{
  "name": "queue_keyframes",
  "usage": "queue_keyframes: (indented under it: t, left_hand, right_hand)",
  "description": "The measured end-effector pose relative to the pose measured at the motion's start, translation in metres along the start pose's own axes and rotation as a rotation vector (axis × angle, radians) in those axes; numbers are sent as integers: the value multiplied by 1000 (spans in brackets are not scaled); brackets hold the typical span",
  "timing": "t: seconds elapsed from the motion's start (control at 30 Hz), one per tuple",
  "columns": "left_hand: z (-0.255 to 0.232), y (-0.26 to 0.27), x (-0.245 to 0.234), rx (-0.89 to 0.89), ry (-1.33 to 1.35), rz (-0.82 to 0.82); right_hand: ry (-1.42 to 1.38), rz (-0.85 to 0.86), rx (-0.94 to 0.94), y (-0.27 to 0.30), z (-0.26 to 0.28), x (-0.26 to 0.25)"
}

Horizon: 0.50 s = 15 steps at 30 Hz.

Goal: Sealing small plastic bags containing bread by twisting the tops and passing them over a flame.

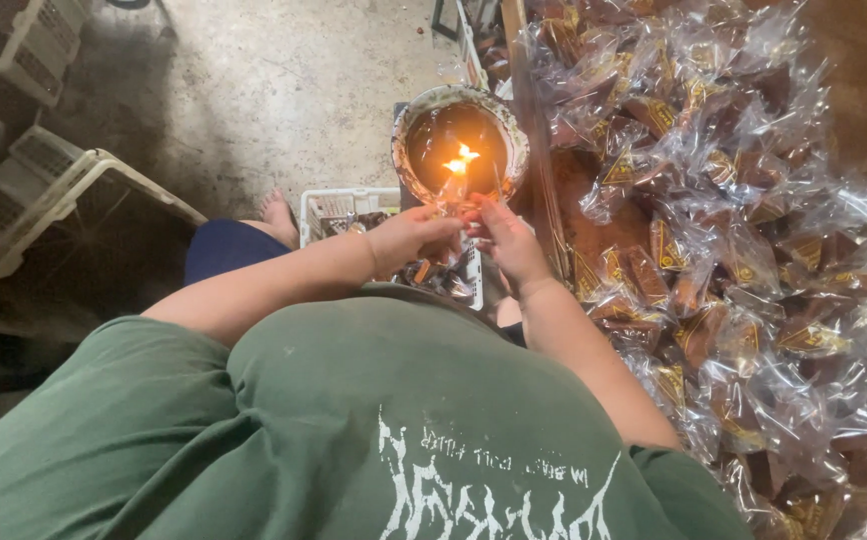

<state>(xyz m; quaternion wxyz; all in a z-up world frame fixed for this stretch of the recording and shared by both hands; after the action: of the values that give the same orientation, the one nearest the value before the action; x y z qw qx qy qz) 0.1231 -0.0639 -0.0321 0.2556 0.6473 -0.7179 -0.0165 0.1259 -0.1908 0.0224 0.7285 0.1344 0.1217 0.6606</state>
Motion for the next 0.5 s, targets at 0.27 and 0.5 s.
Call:
queue_keyframes:
  t: [0.27,0.5]
  left_hand:
    - [-12,33,-24,2,69,-74]
    - [-17,43,-14,118,-64,-95]
  right_hand:
    - [-209,80,140,16,-8,8]
    - [712,70,-200,-3,-15,1]
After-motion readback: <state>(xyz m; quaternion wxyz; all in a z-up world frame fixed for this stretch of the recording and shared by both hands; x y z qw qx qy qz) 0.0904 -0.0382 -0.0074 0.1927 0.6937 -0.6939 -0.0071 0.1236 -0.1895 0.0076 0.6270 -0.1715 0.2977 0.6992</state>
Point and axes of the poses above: each hand's wrist, its own y-axis away from the middle knuckle, its own x-axis out of the palm, z = x × y, the point moved 10 cm from there along -y, towards the middle knuckle, and after that the axes turned 15 degrees about -z, right-handed, at the moved point
